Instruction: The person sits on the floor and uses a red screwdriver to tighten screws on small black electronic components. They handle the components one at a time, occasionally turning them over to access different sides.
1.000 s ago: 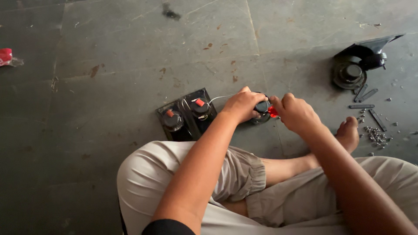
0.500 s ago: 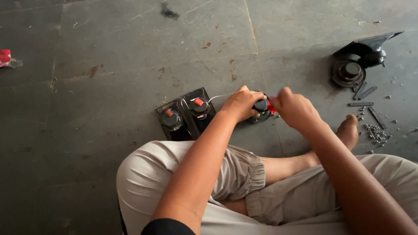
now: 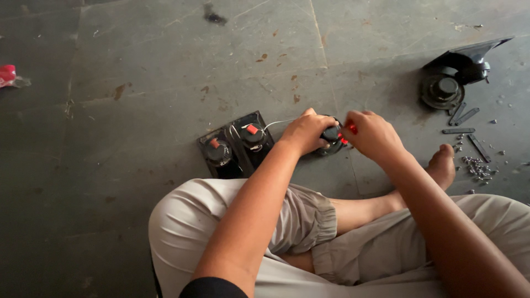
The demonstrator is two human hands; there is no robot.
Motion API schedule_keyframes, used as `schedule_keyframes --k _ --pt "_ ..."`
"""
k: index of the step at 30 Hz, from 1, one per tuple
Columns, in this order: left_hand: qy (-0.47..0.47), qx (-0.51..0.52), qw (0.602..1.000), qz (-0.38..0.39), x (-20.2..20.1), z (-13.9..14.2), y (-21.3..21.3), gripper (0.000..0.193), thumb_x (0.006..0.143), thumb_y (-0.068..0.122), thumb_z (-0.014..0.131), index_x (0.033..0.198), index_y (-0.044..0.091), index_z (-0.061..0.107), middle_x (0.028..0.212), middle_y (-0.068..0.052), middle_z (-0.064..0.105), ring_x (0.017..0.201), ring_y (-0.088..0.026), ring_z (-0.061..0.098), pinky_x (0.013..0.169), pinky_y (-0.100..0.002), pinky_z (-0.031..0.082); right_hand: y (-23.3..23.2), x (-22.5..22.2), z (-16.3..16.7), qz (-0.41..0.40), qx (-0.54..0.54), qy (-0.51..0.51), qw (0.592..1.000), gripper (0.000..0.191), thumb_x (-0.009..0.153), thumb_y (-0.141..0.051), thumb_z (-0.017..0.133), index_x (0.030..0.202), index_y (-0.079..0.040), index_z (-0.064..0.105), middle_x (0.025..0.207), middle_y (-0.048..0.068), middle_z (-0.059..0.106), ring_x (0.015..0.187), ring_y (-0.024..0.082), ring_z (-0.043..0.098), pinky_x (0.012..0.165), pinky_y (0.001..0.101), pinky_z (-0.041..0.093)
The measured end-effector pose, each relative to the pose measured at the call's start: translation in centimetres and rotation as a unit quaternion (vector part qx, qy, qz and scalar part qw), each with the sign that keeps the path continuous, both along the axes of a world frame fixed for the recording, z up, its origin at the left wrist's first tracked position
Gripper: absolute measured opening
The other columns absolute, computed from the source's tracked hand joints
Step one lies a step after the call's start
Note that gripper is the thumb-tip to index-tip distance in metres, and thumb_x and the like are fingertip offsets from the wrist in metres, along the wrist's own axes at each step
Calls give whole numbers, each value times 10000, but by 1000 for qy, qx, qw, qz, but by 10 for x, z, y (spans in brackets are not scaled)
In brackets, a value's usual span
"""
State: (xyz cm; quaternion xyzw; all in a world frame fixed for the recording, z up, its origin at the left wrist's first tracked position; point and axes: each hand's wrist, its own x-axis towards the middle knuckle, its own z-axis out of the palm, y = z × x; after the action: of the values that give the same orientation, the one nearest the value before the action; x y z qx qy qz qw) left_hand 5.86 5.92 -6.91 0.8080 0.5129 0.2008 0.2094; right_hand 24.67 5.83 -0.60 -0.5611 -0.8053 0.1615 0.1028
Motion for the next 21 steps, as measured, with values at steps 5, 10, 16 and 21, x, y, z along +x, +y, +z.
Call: schedule_keyframes --k 5,10,16,21 --pt "1 -6 1000 -5 2 -1 3 600 664 221 907 1222 216 686 1203 41 724 1148 -293 602 991 -412 523 14 12 -17 101 -63 171 978 532 676 -154 746 1168 -12 603 1039 187 700 938 292 694 780 394 566" --pt "-4 -18 1000 1 9 -2 4 601 650 192 895 1215 240 696 1188 43 733 1158 -268 618 969 -406 541 16 14 -15 -245 -277 224 902 593 927 -329 660 1354 -13 395 1065 201 709 958 296 702 694 449 602" --pt "-6 -8 1000 2 7 -8 1 604 634 179 891 1202 228 692 1197 48 728 1144 -278 616 962 -404 539 13 17 -19 -22 -83 -26 996 357 938 -295 710 1166 -23 680 1064 274 727 1011 421 694 842 457 543" --pt "-17 -1 1000 -4 2 -7 1 590 647 183 886 1203 212 692 1193 33 726 1141 -290 618 956 -407 537 17 21 -22 165 -1 56 985 483 643 -92 753 1115 -38 669 1030 210 686 925 422 667 757 470 536"
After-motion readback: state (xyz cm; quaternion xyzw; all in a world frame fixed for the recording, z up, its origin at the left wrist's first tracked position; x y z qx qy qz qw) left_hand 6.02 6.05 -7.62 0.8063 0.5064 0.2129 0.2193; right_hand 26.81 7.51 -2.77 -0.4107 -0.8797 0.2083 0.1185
